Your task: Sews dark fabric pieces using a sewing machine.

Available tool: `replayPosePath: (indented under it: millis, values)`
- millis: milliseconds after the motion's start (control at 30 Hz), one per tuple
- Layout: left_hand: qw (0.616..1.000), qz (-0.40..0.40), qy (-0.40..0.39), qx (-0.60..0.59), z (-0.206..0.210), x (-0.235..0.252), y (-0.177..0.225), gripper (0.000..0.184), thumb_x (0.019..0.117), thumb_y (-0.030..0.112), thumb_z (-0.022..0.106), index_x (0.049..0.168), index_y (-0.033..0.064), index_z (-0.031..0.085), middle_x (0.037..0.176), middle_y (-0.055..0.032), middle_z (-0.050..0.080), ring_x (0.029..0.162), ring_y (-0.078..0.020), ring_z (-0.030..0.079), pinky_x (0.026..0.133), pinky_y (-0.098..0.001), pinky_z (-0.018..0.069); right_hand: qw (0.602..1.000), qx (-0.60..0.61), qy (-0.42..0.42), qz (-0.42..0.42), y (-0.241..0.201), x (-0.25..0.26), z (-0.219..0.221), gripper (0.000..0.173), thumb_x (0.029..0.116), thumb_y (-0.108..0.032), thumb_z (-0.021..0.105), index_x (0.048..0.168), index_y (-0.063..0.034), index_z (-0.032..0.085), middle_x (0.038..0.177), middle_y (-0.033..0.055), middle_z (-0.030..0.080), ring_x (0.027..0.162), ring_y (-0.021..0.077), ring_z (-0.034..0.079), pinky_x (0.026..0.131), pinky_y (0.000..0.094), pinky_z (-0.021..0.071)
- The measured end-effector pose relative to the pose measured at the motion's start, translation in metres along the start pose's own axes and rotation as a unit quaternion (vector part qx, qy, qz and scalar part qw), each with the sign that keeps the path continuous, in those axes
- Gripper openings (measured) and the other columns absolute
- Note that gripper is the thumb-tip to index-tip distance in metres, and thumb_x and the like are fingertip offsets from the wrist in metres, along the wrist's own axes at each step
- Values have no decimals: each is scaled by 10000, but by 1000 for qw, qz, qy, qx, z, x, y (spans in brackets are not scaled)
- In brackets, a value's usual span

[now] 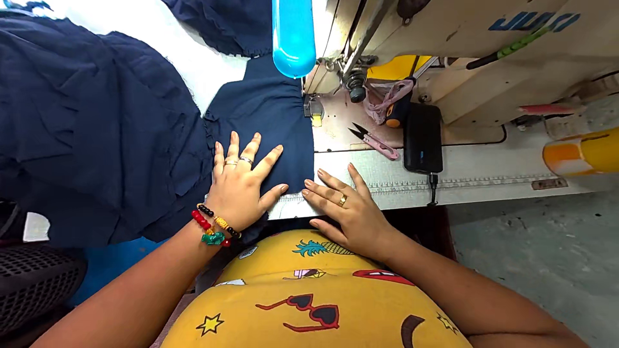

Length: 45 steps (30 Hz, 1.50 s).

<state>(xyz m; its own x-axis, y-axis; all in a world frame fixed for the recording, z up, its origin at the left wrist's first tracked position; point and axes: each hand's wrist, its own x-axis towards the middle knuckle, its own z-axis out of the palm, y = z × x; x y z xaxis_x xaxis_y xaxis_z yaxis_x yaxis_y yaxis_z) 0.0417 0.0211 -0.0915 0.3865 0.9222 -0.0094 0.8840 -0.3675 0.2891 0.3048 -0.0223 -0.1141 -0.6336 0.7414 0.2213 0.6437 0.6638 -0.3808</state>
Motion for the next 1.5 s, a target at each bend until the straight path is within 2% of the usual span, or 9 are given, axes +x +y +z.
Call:
replayPosePath:
  millis: [233,367,500,667,900,1033,1133,1367,1500]
  values:
    - [1000,0,-24,20,-9,8,-2,706,949,682,413,1522,282,515,1618,-260,341,1523,-538,174,1161,-769,91,1000,-4,2,-7,2,5,-1,456,1045,-460,459,1285,-156,699,1476,-3,592,1516,241,355,1196,736,84]
    - [1000,-15,12,19,-6,19,19,669,995,607,393,1450,158,590,1583,-242,414,1515,-518,232,1179,-756,88,1000,-15,3,-2,2,8,-1,437,1037,-463,473,1238,-154,707,1486,-7,584,1515,238,359,1186,748,86]
    - [999,-32,2,16,6,27,24,717,997,620,385,1566,187,443,1668,-179,287,1559,-467,125,1168,-763,60,1000,-10,6,6,3,11,-3,474,1027,-501,467,1221,-145,712,1480,2,589,1518,239,353,1185,748,74]
    - [999,-42,-25,20,4,36,16,791,955,712,394,1582,230,416,1673,-171,280,1562,-460,120,1170,-762,58,999,41,16,32,13,14,-12,473,1012,-516,495,1182,-132,712,1473,13,591,1525,248,336,1217,703,111]
    - [998,-47,-28,16,-1,51,14,808,952,701,443,1586,202,404,1672,-193,265,1548,-494,126,1153,-782,57,964,-44,183,187,76,-20,-74,442,1009,-373,576,1183,29,642,1375,230,588,1365,374,504,1133,548,412]
    - [995,-88,-48,19,-4,64,15,840,915,758,444,1587,256,397,1687,-159,246,1564,-456,107,1167,-766,37,879,-175,243,370,131,-54,-111,579,1027,-421,525,1343,64,541,1453,369,426,1379,538,390,1135,632,337]
    - [995,-90,-39,20,-3,68,14,829,924,748,439,1584,248,404,1681,-164,261,1562,-459,118,1165,-767,47,839,-207,256,433,158,-69,-120,593,1024,-402,523,1464,-9,470,1551,316,367,1453,496,336,1177,606,290]
    - [995,-94,-17,16,-2,80,8,809,924,743,446,1564,248,437,1667,-162,296,1556,-459,149,1161,-773,56,848,-220,240,418,169,-80,-115,656,1017,-462,483,1513,-35,438,1574,277,383,1481,476,316,1196,641,231]
    - [995,-102,-17,18,-2,85,7,792,929,738,446,1555,253,447,1667,-158,295,1553,-466,152,1156,-777,65,839,-242,249,418,171,-85,-108,564,1042,-476,421,1404,-76,586,1459,225,552,1415,448,438,1180,655,225]
